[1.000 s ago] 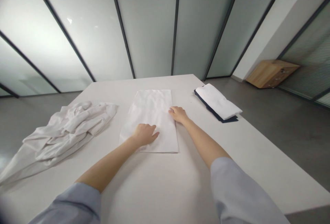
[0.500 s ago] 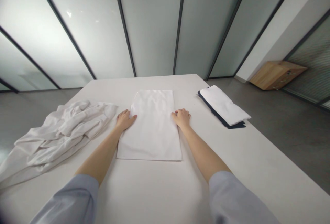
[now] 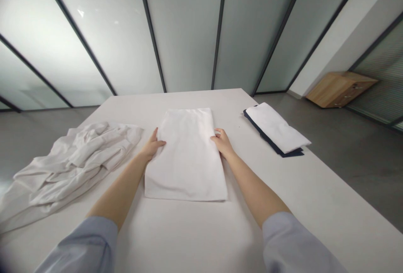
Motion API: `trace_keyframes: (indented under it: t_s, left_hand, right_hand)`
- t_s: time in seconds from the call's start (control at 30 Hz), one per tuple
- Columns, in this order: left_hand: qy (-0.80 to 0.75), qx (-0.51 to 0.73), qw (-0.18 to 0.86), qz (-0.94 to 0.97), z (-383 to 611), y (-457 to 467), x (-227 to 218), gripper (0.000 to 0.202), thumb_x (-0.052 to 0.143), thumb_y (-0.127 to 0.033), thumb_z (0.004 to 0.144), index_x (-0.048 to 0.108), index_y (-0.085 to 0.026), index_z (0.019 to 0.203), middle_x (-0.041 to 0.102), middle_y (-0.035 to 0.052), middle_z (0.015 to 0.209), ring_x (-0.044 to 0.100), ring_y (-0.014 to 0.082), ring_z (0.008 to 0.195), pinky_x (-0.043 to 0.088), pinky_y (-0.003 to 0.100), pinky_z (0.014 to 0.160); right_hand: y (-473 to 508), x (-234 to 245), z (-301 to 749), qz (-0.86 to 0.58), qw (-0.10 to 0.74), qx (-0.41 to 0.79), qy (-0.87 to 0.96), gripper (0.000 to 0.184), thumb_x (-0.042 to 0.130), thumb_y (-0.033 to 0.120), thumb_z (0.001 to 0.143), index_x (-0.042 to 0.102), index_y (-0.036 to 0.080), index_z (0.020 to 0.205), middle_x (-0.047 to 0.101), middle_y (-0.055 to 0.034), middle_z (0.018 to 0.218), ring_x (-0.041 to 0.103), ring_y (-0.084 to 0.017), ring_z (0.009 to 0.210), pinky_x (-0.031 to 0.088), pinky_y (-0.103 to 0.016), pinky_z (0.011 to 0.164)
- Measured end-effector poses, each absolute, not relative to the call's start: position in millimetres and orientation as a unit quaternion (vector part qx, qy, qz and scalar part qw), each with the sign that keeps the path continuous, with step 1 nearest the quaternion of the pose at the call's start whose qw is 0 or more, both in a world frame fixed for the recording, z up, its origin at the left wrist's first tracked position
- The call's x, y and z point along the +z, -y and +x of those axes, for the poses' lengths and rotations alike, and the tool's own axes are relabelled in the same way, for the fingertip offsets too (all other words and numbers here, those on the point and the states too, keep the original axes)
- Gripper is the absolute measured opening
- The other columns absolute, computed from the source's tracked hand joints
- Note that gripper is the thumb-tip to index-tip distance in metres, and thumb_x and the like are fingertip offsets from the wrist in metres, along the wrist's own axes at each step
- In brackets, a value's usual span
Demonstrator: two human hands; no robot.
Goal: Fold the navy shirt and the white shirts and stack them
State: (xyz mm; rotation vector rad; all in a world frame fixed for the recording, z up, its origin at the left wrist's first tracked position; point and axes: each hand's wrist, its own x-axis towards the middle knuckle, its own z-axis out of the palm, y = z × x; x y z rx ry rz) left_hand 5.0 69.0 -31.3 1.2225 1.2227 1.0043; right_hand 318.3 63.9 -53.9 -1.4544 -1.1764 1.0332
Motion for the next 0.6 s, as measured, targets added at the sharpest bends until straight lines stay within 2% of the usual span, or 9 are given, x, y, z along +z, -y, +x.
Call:
trace_keyframes:
  t_s: [0.1, 0.2, 0.27, 0.33, 0.43, 0.53, 0.6]
  left_hand:
    - [-0.507, 0.395, 0.56, 0.523, -0.5, -66.9, -29.5, 0.11, 0.056, -0.016, 0.067, -0.01, -0.032, 0.154, 0.045, 0.0078, 0.149, 0.063, 0.0242, 0.112, 0.058, 0.037, 0.082]
    - [-0.499, 0.404, 0.579, 0.503, -7.1, -65.6, -25.3, 0.114, 0.059, -0.018, 0.069, -0.016, -0.033, 0.152, 0.05, 0.0094, 0.144, 0.066, 0.0234, 0.105, 0.058, 0.039, 0.082]
    - [-0.48, 0.413, 0.606, 0.481, -9.9, -63.5, -21.4, 0.108, 0.061, -0.019, 0.07, -0.006, -0.033, 0.155, 0.057, 0.0095, 0.137, 0.069, 0.0223, 0.098, 0.058, 0.038, 0.081]
    - [-0.465, 0.403, 0.638, 0.463, -11.3, -60.9, -17.3, 0.097, 0.064, -0.021, 0.071, 0.017, -0.031, 0.154, 0.065, 0.0095, 0.126, 0.07, 0.0216, 0.091, 0.058, 0.036, 0.078]
    - [-0.466, 0.374, 0.666, 0.446, -11.6, -58.9, -13.4, 0.078, 0.072, -0.021, 0.067, 0.046, -0.024, 0.141, 0.072, 0.008, 0.106, 0.071, 0.0207, 0.081, 0.059, 0.033, 0.073]
    - [-0.48, 0.362, 0.663, 0.446, -11.7, -61.0, -14.2, 0.07, 0.076, -0.018, 0.061, 0.056, -0.021, 0.129, 0.072, 0.0042, 0.089, 0.07, 0.0201, 0.072, 0.059, 0.033, 0.067]
    - [-0.487, 0.37, 0.654, 0.445, -12.7, -62.9, -16.1, 0.07, 0.077, -0.018, 0.06, 0.056, -0.021, 0.127, 0.071, 0.0024, 0.084, 0.069, 0.0201, 0.069, 0.059, 0.034, 0.066]
  right_hand:
    - [-64.4, -52.8, 321.4, -0.575, 0.484, 0.454, 0.478, 0.065, 0.054, 0.022, 0.067, 0.037, 0.026, 0.13, 0.068, -0.0021, 0.092, 0.066, -0.022, 0.075, 0.053, -0.033, 0.064]
    - [-64.1, -50.0, 324.3, -0.572, 0.471, 0.444, 0.504, 0.067, 0.048, 0.022, 0.069, 0.033, 0.026, 0.134, 0.068, 0.0, 0.087, 0.066, -0.021, 0.076, 0.053, -0.032, 0.065]
    - [-62.1, -46.2, 324.9, -0.567, 0.459, 0.446, 0.519, 0.067, 0.046, 0.021, 0.069, 0.033, 0.026, 0.134, 0.068, 0.0004, 0.087, 0.066, -0.021, 0.078, 0.054, -0.032, 0.066]
    - [-58.8, -40.9, 324.6, -0.555, 0.441, 0.466, 0.53, 0.064, 0.046, 0.021, 0.07, 0.038, 0.025, 0.133, 0.069, -0.0001, 0.088, 0.066, -0.021, 0.08, 0.054, -0.033, 0.07]
    - [-54.4, -33.5, 323.9, -0.538, 0.413, 0.506, 0.532, 0.059, 0.052, 0.022, 0.069, 0.05, 0.024, 0.128, 0.071, -0.002, 0.096, 0.067, -0.021, 0.085, 0.054, -0.034, 0.075]
    - [-53.0, -30.3, 325.0, -0.538, 0.399, 0.522, 0.527, 0.055, 0.059, 0.022, 0.067, 0.059, 0.024, 0.121, 0.071, -0.0031, 0.106, 0.067, -0.021, 0.088, 0.054, -0.033, 0.078]
    - [-53.2, -30.2, 326.9, -0.536, 0.406, 0.528, 0.518, 0.054, 0.061, 0.02, 0.065, 0.062, 0.023, 0.119, 0.072, -0.0035, 0.104, 0.067, -0.021, 0.087, 0.054, -0.034, 0.078]
